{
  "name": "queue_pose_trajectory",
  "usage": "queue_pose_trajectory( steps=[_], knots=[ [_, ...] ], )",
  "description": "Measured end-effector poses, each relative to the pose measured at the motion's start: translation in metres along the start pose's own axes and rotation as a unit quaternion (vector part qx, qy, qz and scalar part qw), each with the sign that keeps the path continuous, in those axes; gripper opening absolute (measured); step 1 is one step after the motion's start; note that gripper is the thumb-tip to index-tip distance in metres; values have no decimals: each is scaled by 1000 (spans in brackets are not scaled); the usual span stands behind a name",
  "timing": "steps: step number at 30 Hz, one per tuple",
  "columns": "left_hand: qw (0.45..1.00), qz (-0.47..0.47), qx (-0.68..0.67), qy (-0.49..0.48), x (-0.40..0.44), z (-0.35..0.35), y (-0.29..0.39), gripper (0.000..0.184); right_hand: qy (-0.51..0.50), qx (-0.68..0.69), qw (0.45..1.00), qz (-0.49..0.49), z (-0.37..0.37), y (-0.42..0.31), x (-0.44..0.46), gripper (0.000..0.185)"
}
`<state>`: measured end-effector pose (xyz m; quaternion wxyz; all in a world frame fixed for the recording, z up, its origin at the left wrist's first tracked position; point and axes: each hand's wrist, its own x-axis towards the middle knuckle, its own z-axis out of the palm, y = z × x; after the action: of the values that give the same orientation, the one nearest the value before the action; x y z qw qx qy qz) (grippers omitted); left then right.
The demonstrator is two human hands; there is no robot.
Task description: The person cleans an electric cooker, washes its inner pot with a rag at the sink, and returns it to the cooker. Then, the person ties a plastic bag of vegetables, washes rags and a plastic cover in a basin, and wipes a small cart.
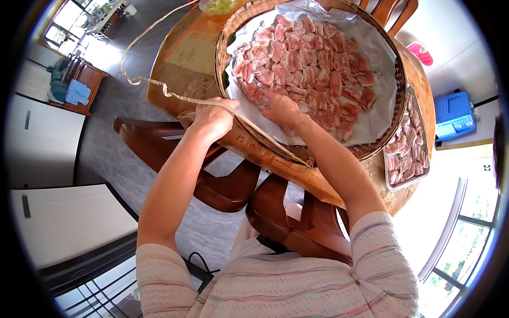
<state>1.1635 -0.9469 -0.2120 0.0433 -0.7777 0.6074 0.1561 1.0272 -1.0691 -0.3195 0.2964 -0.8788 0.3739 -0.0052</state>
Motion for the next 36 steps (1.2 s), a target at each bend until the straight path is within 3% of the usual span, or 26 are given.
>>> queue_pose_trajectory(
  steps=[8,11,15,18,19,22,25,28,31,36],
  knots=[
    [1000,-12,-5,-11,1,-4,2,41,65,61,996,-14,4,4,3,62],
    [1000,11,-6,20,1,-3,1,36,0,53,998,27,-25,-15,-3,55],
    [1000,26,-11,1,8,-8,5,20,19,96,992,-74,-63,-15,-6,56],
    [999,37,-23,19,13,1,7,18,-76,121,987,-77,-90,-11,1,50],
    [998,49,-8,22,14,5,7,18,-49,130,983,-120,-90,-10,3,46],
    [998,54,-7,11,12,6,9,19,-111,131,973,-152,-72,3,30,48],
    [998,55,-3,15,12,6,8,19,-142,78,977,-142,-59,-4,42,44],
    [999,52,1,8,12,1,11,19,-206,163,959,-110,-48,-6,45,42],
    [999,49,4,0,13,1,10,18,-183,170,955,-157,-43,-6,41,41],
    [999,45,-4,-10,12,-5,14,16,-156,183,959,-153,-40,-1,36,40]
  ],
)
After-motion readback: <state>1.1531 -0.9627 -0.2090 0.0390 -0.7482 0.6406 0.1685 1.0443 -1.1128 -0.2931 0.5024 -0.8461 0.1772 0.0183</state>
